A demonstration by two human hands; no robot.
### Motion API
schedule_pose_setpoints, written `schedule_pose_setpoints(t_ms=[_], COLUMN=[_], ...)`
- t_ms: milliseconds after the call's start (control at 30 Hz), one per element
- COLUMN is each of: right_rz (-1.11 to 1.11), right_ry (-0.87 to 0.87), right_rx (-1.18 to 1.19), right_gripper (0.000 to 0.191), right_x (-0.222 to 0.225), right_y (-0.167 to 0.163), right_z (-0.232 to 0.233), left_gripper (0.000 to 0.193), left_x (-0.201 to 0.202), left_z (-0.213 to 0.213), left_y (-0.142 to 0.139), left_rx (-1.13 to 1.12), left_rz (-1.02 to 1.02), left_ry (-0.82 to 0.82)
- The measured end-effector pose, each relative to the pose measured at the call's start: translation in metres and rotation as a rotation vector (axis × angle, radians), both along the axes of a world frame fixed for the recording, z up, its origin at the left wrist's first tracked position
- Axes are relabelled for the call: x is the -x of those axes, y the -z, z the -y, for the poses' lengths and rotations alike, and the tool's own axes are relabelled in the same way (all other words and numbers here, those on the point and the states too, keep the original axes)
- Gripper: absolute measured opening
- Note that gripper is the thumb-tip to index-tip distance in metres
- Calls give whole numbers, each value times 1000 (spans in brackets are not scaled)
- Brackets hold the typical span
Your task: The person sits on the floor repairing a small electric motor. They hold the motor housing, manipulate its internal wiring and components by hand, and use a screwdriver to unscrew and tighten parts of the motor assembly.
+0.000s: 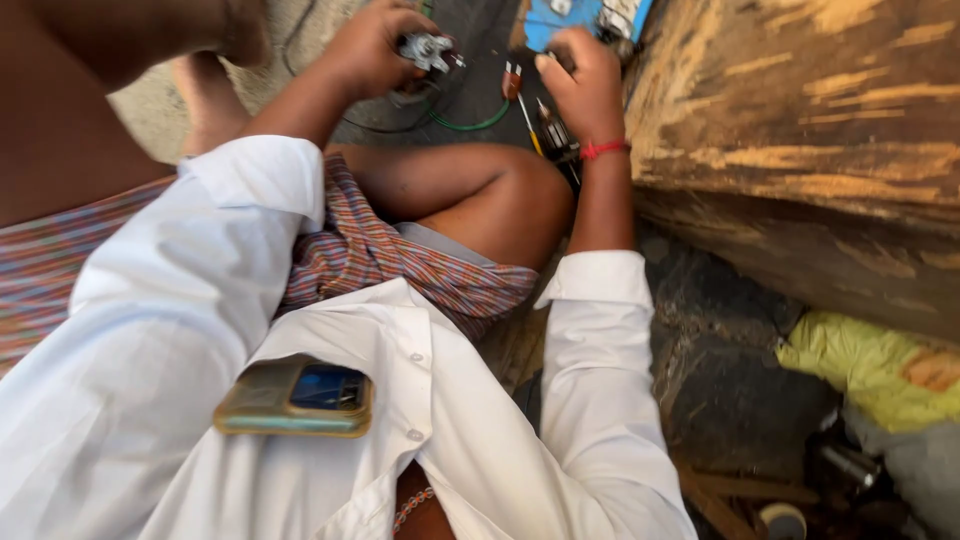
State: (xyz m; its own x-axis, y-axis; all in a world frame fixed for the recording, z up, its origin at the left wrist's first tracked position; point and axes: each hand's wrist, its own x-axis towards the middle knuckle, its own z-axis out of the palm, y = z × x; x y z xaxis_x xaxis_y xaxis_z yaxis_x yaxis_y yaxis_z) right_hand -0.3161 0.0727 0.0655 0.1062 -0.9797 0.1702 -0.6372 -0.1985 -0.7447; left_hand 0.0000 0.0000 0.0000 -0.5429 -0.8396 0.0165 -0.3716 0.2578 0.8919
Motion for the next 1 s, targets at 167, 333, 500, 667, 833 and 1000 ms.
schedule_pose_setpoints(t_ms=[167, 333, 500, 667, 833, 1000], right_rz=[332, 341, -56, -371, -470, -474], right_ry=[512, 846, 1034, 1008, 1009, 997], right_rx=[-254, -270, -283, -283, -308, -282], right_gripper=[17, 18, 21, 17, 19, 29], right_x=[43, 42, 16, 17, 14, 17], right_y=[39, 79, 103, 105, 105, 108], right_z=[-106, -211, -238, -226, -219, -220], left_gripper=[45, 41, 34, 23, 22, 21], left_x=[-5, -11, -23, -21, -19, -17], left_z=[8, -4, -7, -3, 3, 2], left_y=[15, 30, 28, 30, 29, 29], left_rx=[-106, -99, -26, -96, -103, -85], left_rz=[117, 441, 369, 90, 189, 230], left_ry=[39, 35, 72, 102, 88, 80])
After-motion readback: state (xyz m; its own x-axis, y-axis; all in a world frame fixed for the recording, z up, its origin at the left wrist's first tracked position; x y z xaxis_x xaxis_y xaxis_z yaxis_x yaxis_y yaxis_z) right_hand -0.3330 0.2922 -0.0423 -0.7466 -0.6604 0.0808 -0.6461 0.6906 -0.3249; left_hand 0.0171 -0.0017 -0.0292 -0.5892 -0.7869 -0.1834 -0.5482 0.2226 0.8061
